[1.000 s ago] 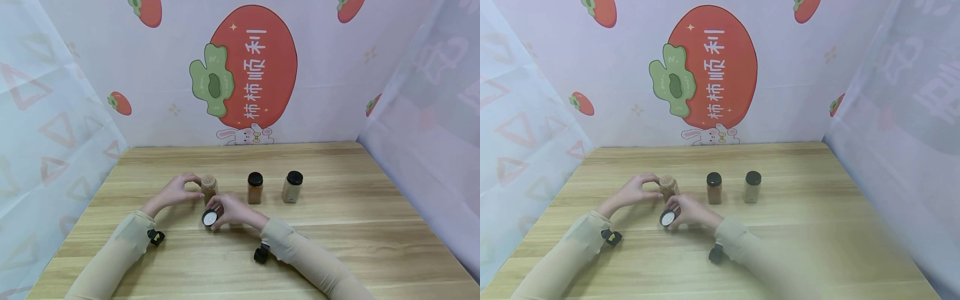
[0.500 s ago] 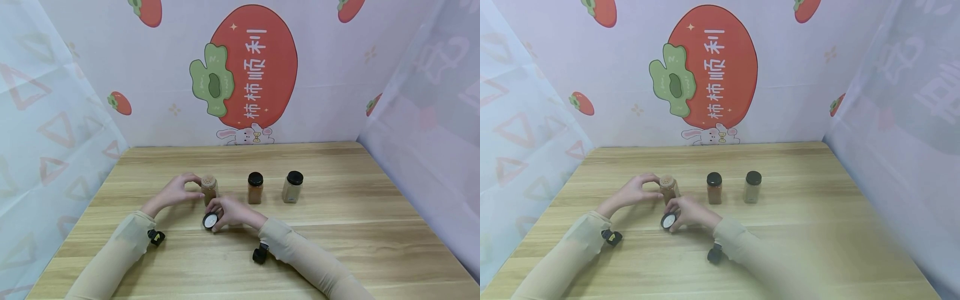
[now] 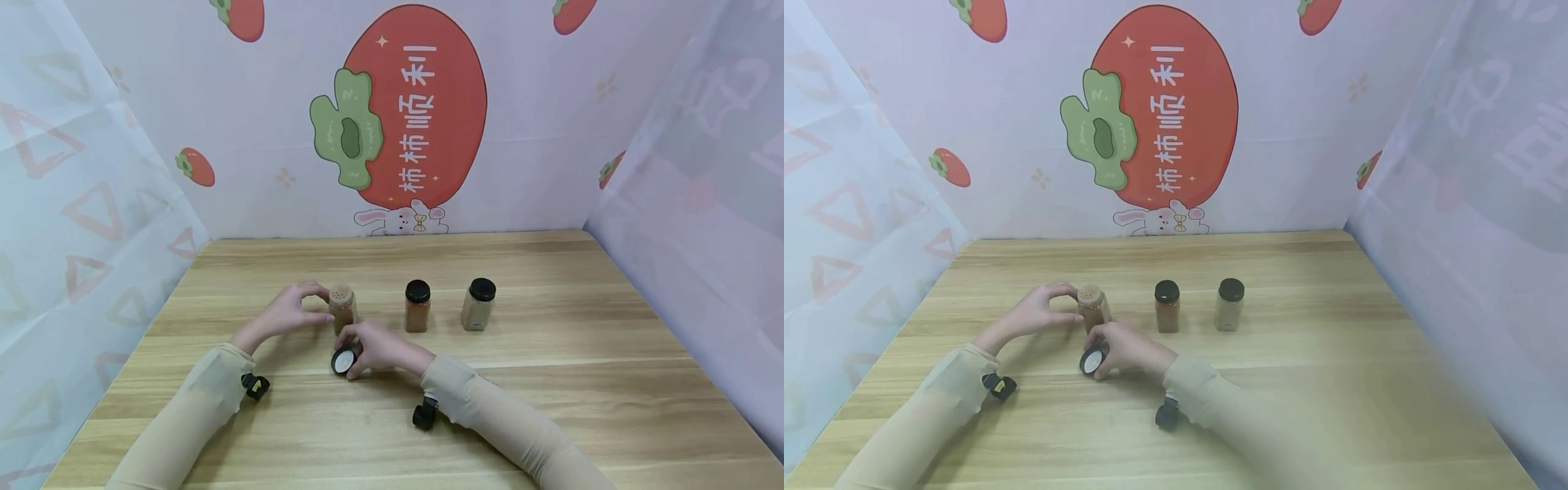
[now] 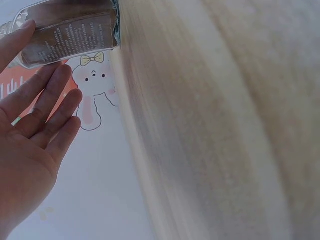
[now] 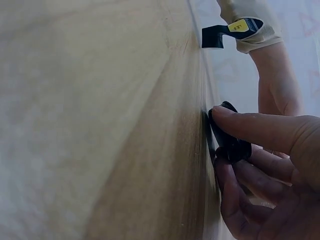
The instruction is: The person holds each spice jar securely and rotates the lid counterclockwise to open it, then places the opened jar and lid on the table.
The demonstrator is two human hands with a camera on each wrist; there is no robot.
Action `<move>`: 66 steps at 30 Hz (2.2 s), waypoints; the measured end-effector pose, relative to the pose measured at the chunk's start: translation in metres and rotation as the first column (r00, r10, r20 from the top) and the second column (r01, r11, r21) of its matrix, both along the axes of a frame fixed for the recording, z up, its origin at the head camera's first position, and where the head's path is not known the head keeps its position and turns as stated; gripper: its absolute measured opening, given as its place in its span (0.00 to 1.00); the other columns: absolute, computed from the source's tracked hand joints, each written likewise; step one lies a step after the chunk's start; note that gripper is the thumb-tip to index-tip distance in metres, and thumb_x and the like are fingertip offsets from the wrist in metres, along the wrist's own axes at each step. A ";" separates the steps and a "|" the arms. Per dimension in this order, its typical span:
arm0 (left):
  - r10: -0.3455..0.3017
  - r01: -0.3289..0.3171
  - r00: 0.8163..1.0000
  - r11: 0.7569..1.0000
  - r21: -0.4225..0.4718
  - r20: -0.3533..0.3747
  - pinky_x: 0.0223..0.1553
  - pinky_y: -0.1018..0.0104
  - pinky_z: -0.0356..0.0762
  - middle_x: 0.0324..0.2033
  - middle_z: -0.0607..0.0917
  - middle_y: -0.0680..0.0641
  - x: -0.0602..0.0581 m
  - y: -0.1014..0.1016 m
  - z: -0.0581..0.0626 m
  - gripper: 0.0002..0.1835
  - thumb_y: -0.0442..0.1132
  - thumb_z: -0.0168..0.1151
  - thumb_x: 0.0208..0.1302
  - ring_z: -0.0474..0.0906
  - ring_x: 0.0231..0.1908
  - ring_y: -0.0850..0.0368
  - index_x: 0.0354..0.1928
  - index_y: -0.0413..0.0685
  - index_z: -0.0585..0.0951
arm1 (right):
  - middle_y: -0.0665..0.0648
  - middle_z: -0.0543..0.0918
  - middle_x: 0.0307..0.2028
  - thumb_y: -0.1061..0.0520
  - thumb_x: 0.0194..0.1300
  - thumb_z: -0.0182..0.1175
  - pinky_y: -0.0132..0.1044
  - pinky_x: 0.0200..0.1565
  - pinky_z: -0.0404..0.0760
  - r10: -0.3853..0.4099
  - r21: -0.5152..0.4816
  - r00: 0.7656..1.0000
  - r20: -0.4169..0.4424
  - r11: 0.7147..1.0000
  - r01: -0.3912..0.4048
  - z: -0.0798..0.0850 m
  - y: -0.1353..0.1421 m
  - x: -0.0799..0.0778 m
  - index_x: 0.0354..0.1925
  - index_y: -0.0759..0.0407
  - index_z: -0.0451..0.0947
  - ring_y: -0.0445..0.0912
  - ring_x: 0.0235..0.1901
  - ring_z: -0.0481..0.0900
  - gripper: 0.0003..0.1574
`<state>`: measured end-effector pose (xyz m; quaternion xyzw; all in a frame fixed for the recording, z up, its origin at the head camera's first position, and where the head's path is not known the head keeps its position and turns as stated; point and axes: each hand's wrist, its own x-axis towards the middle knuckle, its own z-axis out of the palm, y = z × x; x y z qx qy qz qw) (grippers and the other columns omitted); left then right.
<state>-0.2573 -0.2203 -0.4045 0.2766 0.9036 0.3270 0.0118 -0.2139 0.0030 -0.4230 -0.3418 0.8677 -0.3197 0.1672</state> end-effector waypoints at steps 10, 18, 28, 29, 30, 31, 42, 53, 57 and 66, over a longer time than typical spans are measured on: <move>0.004 -0.004 1.000 1.000 -0.001 0.012 0.59 0.45 0.68 0.47 0.83 0.51 0.000 0.000 0.001 0.24 0.51 0.72 0.50 0.76 0.54 0.49 0.49 0.50 0.81 | 0.48 0.85 0.40 0.58 0.40 0.78 0.23 0.42 0.75 0.009 0.020 1.000 -0.017 1.000 -0.008 0.000 0.000 0.000 0.45 0.54 0.79 0.34 0.39 0.79 0.30; -0.009 0.009 1.000 1.000 0.007 -0.007 0.58 0.45 0.69 0.47 0.83 0.50 0.000 0.001 0.000 0.23 0.51 0.72 0.50 0.76 0.53 0.48 0.48 0.50 0.81 | 0.48 0.84 0.39 0.59 0.40 0.78 0.23 0.41 0.75 -0.001 0.021 1.000 -0.012 1.000 0.001 -0.003 -0.001 -0.002 0.45 0.54 0.79 0.34 0.38 0.79 0.30; -0.018 0.018 1.000 1.000 0.013 -0.007 0.57 0.45 0.70 0.46 0.83 0.50 0.000 0.001 0.000 0.23 0.51 0.72 0.51 0.77 0.52 0.48 0.48 0.49 0.82 | 0.50 0.84 0.39 0.62 0.40 0.77 0.21 0.41 0.76 -0.003 -0.009 1.000 0.017 1.000 0.003 -0.004 -0.002 -0.002 0.44 0.57 0.79 0.35 0.37 0.79 0.29; -0.018 0.018 1.000 1.000 0.012 -0.006 0.57 0.45 0.70 0.46 0.83 0.50 0.000 0.001 0.000 0.23 0.51 0.72 0.51 0.77 0.52 0.48 0.48 0.49 0.82 | 0.50 0.84 0.39 0.62 0.40 0.77 0.22 0.41 0.76 -0.004 -0.010 1.000 0.019 1.000 0.004 -0.003 -0.002 -0.002 0.44 0.57 0.79 0.35 0.37 0.79 0.29; -0.020 0.020 1.000 1.000 0.013 -0.006 0.57 0.45 0.70 0.46 0.83 0.50 0.000 0.001 0.000 0.23 0.51 0.72 0.51 0.77 0.52 0.48 0.48 0.49 0.82 | 0.51 0.84 0.39 0.62 0.40 0.77 0.22 0.41 0.76 -0.005 -0.011 1.000 0.019 1.000 0.005 -0.003 -0.002 -0.001 0.44 0.57 0.79 0.36 0.37 0.80 0.29; -0.020 0.020 1.000 1.000 0.013 -0.006 0.57 0.45 0.70 0.46 0.83 0.50 0.000 0.001 0.000 0.23 0.50 0.72 0.51 0.77 0.52 0.48 0.48 0.49 0.82 | 0.51 0.84 0.39 0.62 0.40 0.77 0.22 0.41 0.76 -0.005 -0.012 1.000 0.020 1.000 0.005 -0.003 -0.002 -0.001 0.44 0.57 0.79 0.36 0.37 0.80 0.29; -0.020 0.020 1.000 0.999 0.037 -0.003 0.57 0.43 0.69 0.46 0.83 0.49 0.003 0.001 0.001 0.24 0.50 0.72 0.51 0.77 0.52 0.47 0.49 0.47 0.81 | 0.53 0.83 0.44 0.64 0.44 0.75 0.24 0.42 0.77 -0.013 -0.059 0.992 0.122 0.998 0.020 -0.001 0.005 -0.002 0.48 0.59 0.78 0.38 0.39 0.79 0.30; 0.019 -0.021 1.000 0.993 0.116 0.024 0.60 0.44 0.67 0.43 0.84 0.49 0.011 -0.003 0.000 0.26 0.49 0.70 0.55 0.78 0.51 0.48 0.52 0.46 0.75 | 0.58 0.83 0.43 0.62 0.50 0.72 0.30 0.44 0.80 0.016 -0.110 0.996 0.085 0.994 -0.007 0.004 0.028 -0.001 0.46 0.63 0.78 0.47 0.41 0.82 0.24; 0.049 -0.049 0.999 0.987 0.151 0.003 0.58 0.45 0.70 0.42 0.84 0.46 0.016 -0.005 0.000 0.22 0.46 0.68 0.57 0.79 0.49 0.46 0.49 0.43 0.74 | 0.58 0.83 0.43 0.61 0.53 0.71 0.35 0.46 0.81 0.005 -0.112 0.997 0.078 0.994 0.004 0.007 0.038 0.000 0.47 0.62 0.78 0.48 0.42 0.82 0.22; 0.081 -0.068 0.995 0.980 0.185 -0.065 0.45 0.55 0.77 0.36 0.82 0.51 0.027 -0.006 0.003 0.12 0.43 0.68 0.58 0.78 0.40 0.54 0.40 0.48 0.77 | 0.56 0.84 0.43 0.57 0.55 0.69 0.34 0.46 0.81 -0.055 -0.097 0.997 0.059 0.993 0.060 0.013 0.060 0.002 0.47 0.59 0.79 0.46 0.42 0.82 0.20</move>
